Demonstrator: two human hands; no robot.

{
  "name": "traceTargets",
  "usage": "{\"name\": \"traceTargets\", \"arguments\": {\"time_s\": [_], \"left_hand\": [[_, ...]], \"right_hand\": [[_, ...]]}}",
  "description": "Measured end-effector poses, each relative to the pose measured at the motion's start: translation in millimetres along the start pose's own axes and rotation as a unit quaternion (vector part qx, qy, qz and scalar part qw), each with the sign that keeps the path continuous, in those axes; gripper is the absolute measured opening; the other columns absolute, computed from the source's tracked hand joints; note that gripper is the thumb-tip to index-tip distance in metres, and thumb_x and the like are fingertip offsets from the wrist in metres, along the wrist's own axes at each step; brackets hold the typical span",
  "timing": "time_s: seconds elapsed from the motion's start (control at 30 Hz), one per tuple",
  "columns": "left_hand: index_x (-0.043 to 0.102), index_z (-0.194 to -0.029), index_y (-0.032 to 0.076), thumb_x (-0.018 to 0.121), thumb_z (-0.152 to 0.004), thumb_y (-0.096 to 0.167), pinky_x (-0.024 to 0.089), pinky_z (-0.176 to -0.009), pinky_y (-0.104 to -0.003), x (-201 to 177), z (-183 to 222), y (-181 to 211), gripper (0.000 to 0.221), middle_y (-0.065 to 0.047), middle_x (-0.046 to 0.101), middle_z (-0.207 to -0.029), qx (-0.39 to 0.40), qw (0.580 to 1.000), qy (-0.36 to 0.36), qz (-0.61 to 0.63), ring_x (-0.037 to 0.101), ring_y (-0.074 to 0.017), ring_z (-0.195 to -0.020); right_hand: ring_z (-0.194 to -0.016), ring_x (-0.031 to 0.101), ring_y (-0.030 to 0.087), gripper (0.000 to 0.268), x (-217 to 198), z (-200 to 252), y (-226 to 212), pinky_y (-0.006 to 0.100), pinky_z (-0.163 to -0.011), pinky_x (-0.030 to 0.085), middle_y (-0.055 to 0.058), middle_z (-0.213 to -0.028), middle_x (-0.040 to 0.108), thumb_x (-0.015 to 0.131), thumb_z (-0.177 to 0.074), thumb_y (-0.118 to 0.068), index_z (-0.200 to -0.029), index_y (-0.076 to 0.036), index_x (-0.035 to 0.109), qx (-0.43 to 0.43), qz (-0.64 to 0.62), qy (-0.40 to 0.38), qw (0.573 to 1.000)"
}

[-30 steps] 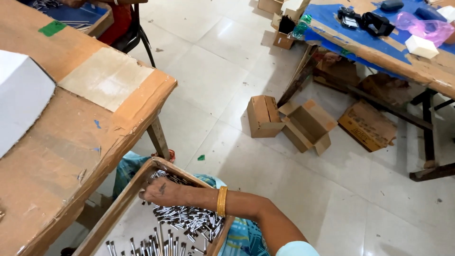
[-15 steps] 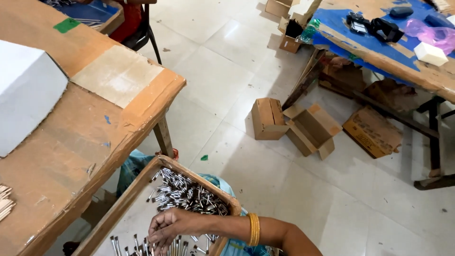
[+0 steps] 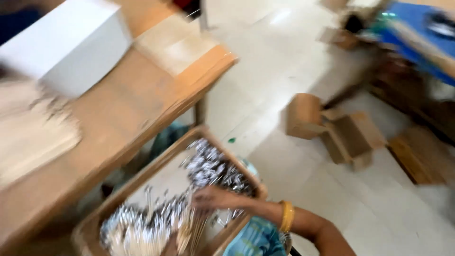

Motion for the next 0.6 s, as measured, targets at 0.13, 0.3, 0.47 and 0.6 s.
{"name": "traceTargets", "arguments": {"time_s": [0.13,0.3,0.47,0.6], "left_hand": [[0.067,-0.126,0.006,0.059,-0.091,0.008,0.056,-0.09,-0.038,-29.7,-3.5,54.9,0.035,-0.014,0.074,-0.11,-0.094,0.987,0.112,0.066,0.073,-0.0246,-0.105],[0.069,-0.131,0.002,0.067,-0.092,0.008,0.04,-0.052,-0.032,2.6,25.0,4.4,0.04,-0.011,0.068,-0.077,-0.232,0.868,0.127,0.42,0.053,-0.0165,-0.06],[0.074,-0.115,-0.004,0.068,-0.093,0.022,0.052,-0.052,-0.033,-23.1,10.2,59.4,0.034,-0.011,0.069,-0.067,-0.301,0.832,0.141,0.443,0.063,-0.0148,-0.055],[0.056,-0.098,-0.012,0.074,-0.097,0.018,0.043,-0.046,-0.031,-47.6,-9.4,105.6,0.035,-0.014,0.068,-0.068,-0.343,0.778,0.167,0.499,0.055,-0.0148,-0.052]], "right_hand": [[-0.073,0.072,0.028,0.024,-48.7,-19.6,-24.7,0.041,-0.061,0.058,0.015,-0.089,0.072,0.059,-0.091,-0.01,-0.115,-0.005,0.064,-0.084,0.39,0.115,0.91],[-0.071,0.07,0.033,0.019,-47.9,-55.9,-81.3,0.045,-0.059,0.056,0.017,-0.082,0.07,0.061,-0.078,0.001,-0.092,-0.008,0.071,-0.237,0.621,0.262,0.699],[-0.091,0.069,0.029,0.018,-36.3,-108.1,-61.1,0.037,-0.064,0.059,0.018,-0.091,0.069,0.065,-0.08,-0.006,-0.095,0.003,0.069,-0.193,0.802,0.128,0.551],[-0.091,0.067,0.03,0.036,-38.5,-103.5,-89.3,0.04,-0.065,0.059,0.019,-0.1,0.069,0.066,-0.071,-0.006,-0.105,0.006,0.068,-0.239,0.794,0.14,0.542]]}}
Point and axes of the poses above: each hand's wrist, its own z-axis away from the middle knuckle, its own x-axis out of the palm, y = z × x, the point moved 4 cm from there along -z, towards the middle knuckle
